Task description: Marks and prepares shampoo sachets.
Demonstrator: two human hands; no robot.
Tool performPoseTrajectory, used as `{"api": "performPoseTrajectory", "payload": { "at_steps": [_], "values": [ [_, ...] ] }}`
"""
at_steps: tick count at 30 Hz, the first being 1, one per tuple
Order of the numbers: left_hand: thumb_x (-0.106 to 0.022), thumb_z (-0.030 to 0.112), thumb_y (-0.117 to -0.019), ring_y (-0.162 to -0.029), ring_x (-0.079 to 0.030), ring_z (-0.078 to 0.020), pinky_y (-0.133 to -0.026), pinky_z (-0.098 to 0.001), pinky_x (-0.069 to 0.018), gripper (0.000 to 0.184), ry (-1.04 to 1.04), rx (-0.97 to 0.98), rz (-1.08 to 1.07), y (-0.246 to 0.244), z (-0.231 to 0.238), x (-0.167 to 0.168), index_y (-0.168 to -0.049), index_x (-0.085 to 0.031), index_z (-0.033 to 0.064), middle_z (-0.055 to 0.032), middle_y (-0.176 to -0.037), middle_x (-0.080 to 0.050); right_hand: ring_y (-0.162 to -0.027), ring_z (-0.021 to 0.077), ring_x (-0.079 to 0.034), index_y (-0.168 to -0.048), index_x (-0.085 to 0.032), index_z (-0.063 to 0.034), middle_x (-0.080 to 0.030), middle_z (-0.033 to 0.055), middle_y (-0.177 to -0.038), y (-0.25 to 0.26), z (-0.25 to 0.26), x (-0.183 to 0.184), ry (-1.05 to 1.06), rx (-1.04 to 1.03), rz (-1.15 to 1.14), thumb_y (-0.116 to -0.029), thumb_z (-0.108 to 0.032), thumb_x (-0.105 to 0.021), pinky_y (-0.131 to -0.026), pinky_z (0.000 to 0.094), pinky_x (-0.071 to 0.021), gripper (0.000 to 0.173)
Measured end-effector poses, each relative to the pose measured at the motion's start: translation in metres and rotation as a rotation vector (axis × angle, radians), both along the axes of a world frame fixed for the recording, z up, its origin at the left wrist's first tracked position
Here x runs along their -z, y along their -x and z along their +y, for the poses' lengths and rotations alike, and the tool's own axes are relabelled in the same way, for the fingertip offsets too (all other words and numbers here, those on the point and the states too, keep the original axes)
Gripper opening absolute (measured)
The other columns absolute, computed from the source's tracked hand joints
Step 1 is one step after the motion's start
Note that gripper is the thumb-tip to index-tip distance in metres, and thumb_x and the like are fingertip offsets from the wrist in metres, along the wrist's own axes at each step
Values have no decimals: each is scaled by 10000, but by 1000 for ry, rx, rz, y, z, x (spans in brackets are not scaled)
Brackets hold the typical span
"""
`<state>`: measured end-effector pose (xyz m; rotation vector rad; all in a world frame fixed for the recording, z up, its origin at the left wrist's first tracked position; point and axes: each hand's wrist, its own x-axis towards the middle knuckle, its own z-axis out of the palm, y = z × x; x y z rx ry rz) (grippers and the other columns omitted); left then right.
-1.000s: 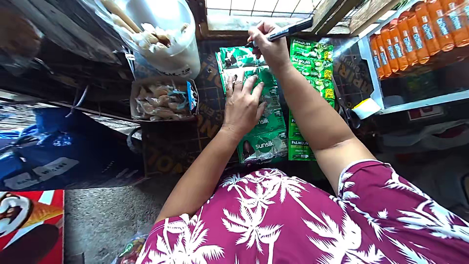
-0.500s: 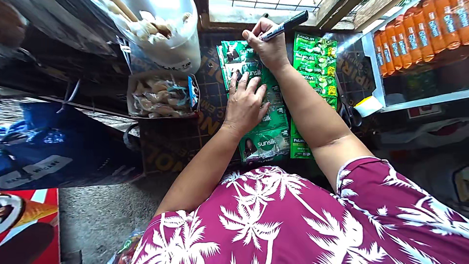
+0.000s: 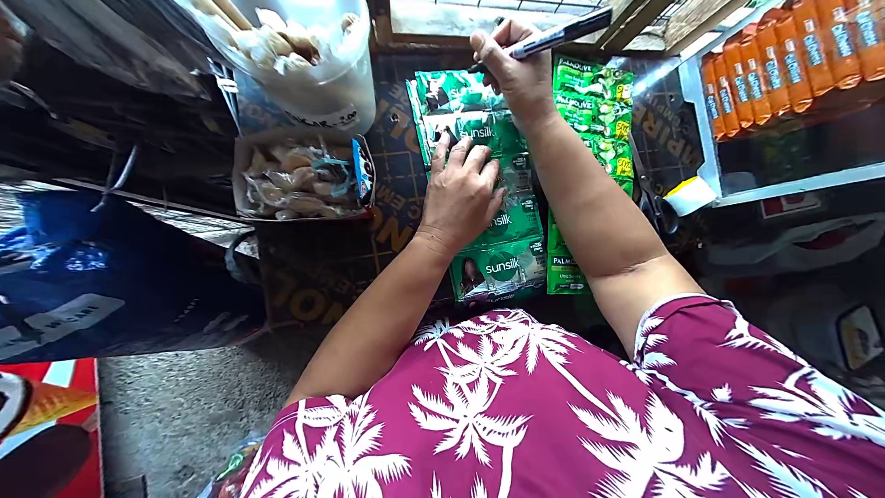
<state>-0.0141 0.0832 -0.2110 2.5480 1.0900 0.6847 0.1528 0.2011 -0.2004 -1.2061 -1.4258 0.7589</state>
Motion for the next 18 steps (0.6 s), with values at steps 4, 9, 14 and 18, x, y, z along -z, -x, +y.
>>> {"api": "performPoseTrajectory", "payload": {
  "at_steps": [4,9,14,18],
  "values": [
    [-594,321,-1004,-1346,-546,-363,-1204,-598,-269,337,-7,14,7,0,-1,-2,-1175,-738,69,-133,-1289,-685,-549,50,-547,-852,-540,-96,-561,-47,-691,-1,-26,-18,26,-11,6,-979,-111,-649,-523,227,-497,167],
    [-586,323,-1005,-1341,-552,-365,-1199,-607,-270,332,-15,14,22,-1,-2,-2,-1158,-739,71,-138,-1289,-687,-607,33,-554,-829,-567,-87,-599,-39,-732,0,-51,-2,13,-54,-117,-948,-106,-674,-555,216,-467,161],
    [-590,309,-1001,-1338,-556,-363,-1195,-615,-272,315,-13,18,29,0,-2,-2,-1149,-736,73,-135,-1277,-691,-651,39,-590,-839,-592,-76,-632,-28,-769,2,-52,10,-5,-27,-113,-943,-95,-689,-598,225,-503,144],
    [-603,290,-995,-1341,-553,-364,-1194,-611,-279,300,-10,19,35,1,-1,-2,-1164,-733,78,-137,-1276,-690,-669,53,-604,-815,-599,-73,-626,-10,-784,1,-52,11,-9,-39,-135,-928,-92,-694,-605,231,-522,149]
  ]
}}
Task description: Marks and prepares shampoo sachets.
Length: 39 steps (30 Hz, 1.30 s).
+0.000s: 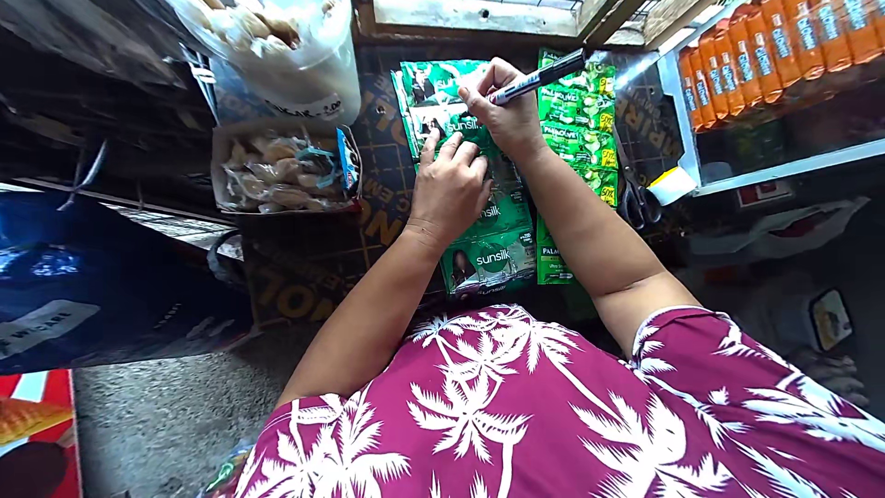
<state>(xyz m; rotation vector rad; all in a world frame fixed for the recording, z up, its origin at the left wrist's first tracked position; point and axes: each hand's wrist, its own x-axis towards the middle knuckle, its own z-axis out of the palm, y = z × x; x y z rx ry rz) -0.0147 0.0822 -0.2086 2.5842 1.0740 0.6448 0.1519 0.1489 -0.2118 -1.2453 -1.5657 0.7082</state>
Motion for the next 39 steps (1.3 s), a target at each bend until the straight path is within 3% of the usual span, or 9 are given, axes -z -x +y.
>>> {"api": "performPoseTrajectory", "payload": {
  "at_steps": [3,8,12,14,19,23,29,39],
  "values": [
    [-599,277,-997,-1343,-553,-355,-1192,-599,-291,294,7,-3,-4,0,0,0,-1172,-732,82,-132,-1280,-690,-675,42,-559,-783,-567,-84,-583,-22,-754,-2,2,4,-35,4,-17,-923,-58,-650,-615,219,-469,165],
    [-583,261,-1003,-1334,-563,-348,-1187,-595,-301,288,22,-4,-10,2,0,-2,-1162,-735,75,-128,-1270,-695,-624,49,-574,-794,-579,-89,-599,-30,-733,0,2,2,9,29,-20,-923,-72,-664,-577,232,-498,155],
    [-521,7,-959,-1330,-558,-345,-1158,-531,-365,292,71,-43,-153,3,3,-3,-1115,-754,86,-106,-1244,-710,-643,57,-607,-839,-593,-77,-633,-21,-764,-3,4,3,-23,-10,23,-942,-87,-683,-580,242,-523,137],
    [-487,-48,-950,-1319,-550,-338,-1112,-509,-397,343,113,-110,-236,5,5,-6,-1106,-758,94,-91,-1246,-707,-616,41,-605,-848,-590,-79,-633,-37,-747,-2,-1,-6,-35,-8,70,-946,-77,-680,-552,222,-519,133],
    [-480,-57,-908,-1306,-523,-371,-1085,-507,-411,418,165,-275,-337,9,11,-7,-1213,-718,101,-131,-1309,-655,-564,44,-528,-909,-524,-77,-565,-26,-742,2,-52,-37,40,-6,158,-968,-75,-647,-513,212,-470,137],
    [-536,-9,-913,-1333,-486,-400,-1101,-513,-392,408,167,-317,-337,10,13,-7,-1283,-675,89,-163,-1342,-624,-647,14,-569,-855,-571,-74,-610,-37,-750,10,-89,-35,32,-32,74,-938,-56,-684,-607,190,-487,141],
    [-582,13,-898,-1331,-474,-409,-1076,-537,-399,437,200,-305,-312,10,12,-8,-1325,-645,76,-174,-1367,-595,-645,32,-579,-853,-575,-58,-617,-17,-754,9,-72,-8,-5,0,107,-917,-22,-700,-606,198,-498,145],
    [-560,14,-919,-1323,-483,-405,-1062,-537,-404,418,219,-300,-312,10,11,-9,-1318,-652,95,-167,-1364,-599,-652,34,-573,-842,-595,-48,-617,-9,-750,11,-72,-1,-21,-14,31,-914,-32,-697,-614,197,-488,126]
  ]
}}
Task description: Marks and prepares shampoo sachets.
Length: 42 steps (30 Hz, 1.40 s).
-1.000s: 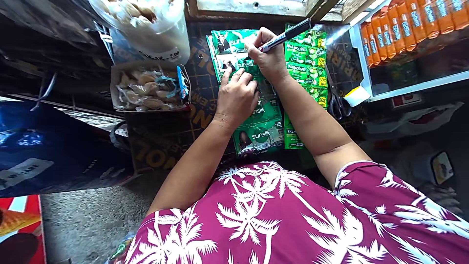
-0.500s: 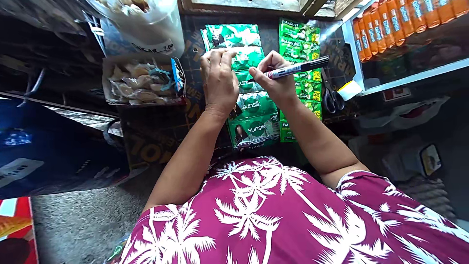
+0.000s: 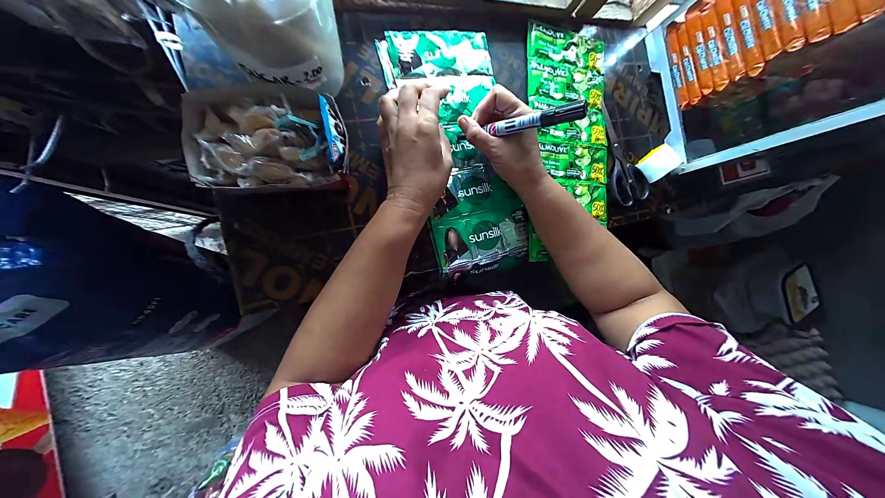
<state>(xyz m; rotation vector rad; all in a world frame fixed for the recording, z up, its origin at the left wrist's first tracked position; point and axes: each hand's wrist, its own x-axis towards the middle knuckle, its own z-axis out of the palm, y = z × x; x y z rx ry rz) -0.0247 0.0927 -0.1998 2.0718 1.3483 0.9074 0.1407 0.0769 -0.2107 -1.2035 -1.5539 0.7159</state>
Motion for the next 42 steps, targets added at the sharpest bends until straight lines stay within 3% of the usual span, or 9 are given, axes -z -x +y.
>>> {"api": "performPoseTrajectory", "payload": {
  "at_steps": [4,11,17,24,42],
  "values": [
    [-526,4,-930,-1320,-481,-403,-1052,-548,-397,418,10,14,1,0,-1,0,-1317,-651,100,-158,-1370,-596,-639,24,-546,-804,-571,-67,-577,-31,-710,1,-1,0,-6,-8,37,-896,19,-662,-603,189,-462,155],
    [-533,8,-933,-1323,-479,-404,-1063,-551,-389,417,23,27,28,-2,-2,-2,-1324,-645,100,-164,-1377,-586,-650,26,-558,-830,-573,-66,-595,-27,-732,0,2,1,3,20,34,-915,-14,-683,-618,195,-473,149],
    [-619,103,-921,-1324,-476,-403,-1056,-555,-391,417,37,29,44,0,-1,-3,-1337,-636,95,-156,-1393,-577,-580,25,-521,-838,-564,-89,-596,-36,-728,-7,-21,-27,42,19,157,-938,-31,-672,-525,198,-432,159],
    [-705,176,-889,-1340,-448,-417,-1065,-574,-374,485,77,54,56,1,-3,-7,-1359,-616,96,-164,-1418,-549,-688,27,-598,-866,-601,-51,-632,-18,-775,3,-65,-15,52,12,56,-910,-4,-698,-641,192,-511,117],
    [-707,199,-879,-1358,-444,-405,-1073,-569,-367,490,89,73,71,0,-4,-10,-1355,-627,113,-161,-1434,-542,-679,37,-578,-812,-587,-47,-610,5,-765,7,-63,-5,39,50,32,-887,22,-679,-616,186,-486,137]
  ]
}}
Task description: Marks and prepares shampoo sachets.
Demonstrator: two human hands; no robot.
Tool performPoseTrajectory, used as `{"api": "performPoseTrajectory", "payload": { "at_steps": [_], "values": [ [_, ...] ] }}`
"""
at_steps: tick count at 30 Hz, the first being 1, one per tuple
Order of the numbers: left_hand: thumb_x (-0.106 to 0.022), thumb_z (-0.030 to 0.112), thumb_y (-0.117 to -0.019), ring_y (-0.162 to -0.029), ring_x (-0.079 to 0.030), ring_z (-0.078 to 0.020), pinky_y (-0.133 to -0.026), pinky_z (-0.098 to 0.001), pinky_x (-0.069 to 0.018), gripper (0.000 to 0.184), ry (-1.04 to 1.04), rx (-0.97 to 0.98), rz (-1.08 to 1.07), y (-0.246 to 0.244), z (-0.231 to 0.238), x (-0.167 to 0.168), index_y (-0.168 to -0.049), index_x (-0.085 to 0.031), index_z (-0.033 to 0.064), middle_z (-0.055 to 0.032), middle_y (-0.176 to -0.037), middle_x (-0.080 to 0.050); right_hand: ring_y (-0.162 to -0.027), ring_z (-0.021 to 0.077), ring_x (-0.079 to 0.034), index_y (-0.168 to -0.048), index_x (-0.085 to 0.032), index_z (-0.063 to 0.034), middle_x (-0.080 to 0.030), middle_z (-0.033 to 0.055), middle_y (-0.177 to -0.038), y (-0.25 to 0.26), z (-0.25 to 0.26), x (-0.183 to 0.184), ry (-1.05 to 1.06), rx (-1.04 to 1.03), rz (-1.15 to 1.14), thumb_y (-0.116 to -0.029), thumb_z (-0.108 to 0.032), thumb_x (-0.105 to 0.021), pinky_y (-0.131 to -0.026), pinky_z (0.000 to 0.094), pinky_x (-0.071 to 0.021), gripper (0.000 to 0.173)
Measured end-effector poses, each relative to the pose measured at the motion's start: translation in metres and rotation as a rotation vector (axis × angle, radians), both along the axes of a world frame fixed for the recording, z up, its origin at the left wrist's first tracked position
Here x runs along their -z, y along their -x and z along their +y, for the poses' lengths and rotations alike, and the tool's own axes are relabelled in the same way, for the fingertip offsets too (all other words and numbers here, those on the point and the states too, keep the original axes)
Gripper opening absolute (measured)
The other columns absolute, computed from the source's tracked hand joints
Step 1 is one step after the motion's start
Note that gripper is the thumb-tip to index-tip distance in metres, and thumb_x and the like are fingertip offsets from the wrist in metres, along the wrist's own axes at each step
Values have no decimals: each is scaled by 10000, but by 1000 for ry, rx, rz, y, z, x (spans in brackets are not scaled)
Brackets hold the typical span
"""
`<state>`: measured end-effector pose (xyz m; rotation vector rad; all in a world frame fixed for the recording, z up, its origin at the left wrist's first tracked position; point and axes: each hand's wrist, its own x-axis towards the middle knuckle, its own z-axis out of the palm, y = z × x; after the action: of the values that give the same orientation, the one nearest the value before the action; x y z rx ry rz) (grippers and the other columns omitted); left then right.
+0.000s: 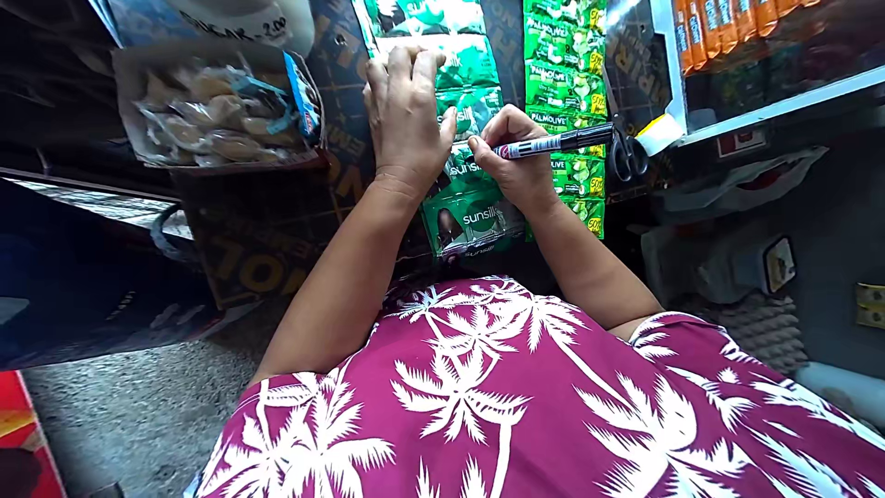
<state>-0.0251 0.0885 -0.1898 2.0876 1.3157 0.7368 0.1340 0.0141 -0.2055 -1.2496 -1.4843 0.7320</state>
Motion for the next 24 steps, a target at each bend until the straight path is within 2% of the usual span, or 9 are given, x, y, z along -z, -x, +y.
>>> {"api": "performPoseTrajectory", "payload": {
  "at_steps": [4,8,10,15,24],
  "values": [
    [-723,196,-867,-1350,-445,-417,-1070,-573,-369,503,0,3,7,0,0,0,-1352,-627,110,-167,-1437,-538,-689,42,-582,-840,-583,-47,-612,4,-777,-1,2,-1,-3,12,33,-910,14,-683,-633,192,-492,136],
    [-744,253,-855,-1362,-433,-418,-1073,-584,-362,541,10,11,31,0,1,0,-1364,-619,119,-172,-1447,-526,-655,21,-575,-864,-575,-76,-631,-24,-779,-6,-11,-14,-17,-9,123,-916,18,-676,-587,185,-479,147],
    [-755,287,-853,-1365,-432,-418,-1083,-585,-353,561,17,16,30,0,0,-1,-1370,-615,117,-171,-1451,-527,-687,20,-598,-869,-586,-74,-640,-27,-792,-6,-27,-20,-22,-33,92,-910,12,-676,-623,188,-506,131],
    [-751,296,-856,-1375,-421,-417,-1096,-583,-339,567,28,23,44,0,0,-2,-1376,-610,118,-170,-1465,-517,-719,32,-609,-837,-597,-62,-629,-2,-823,-5,-58,-12,0,-54,27,-889,7,-707,-633,177,-526,140],
    [-736,324,-870,-1366,-434,-421,-1094,-593,-347,563,34,52,52,1,1,-2,-1372,-609,104,-180,-1443,-532,-761,59,-631,-836,-617,-20,-645,44,-844,-3,-60,0,-41,-37,-40,-877,14,-725,-663,188,-540,120]
  ]
}}
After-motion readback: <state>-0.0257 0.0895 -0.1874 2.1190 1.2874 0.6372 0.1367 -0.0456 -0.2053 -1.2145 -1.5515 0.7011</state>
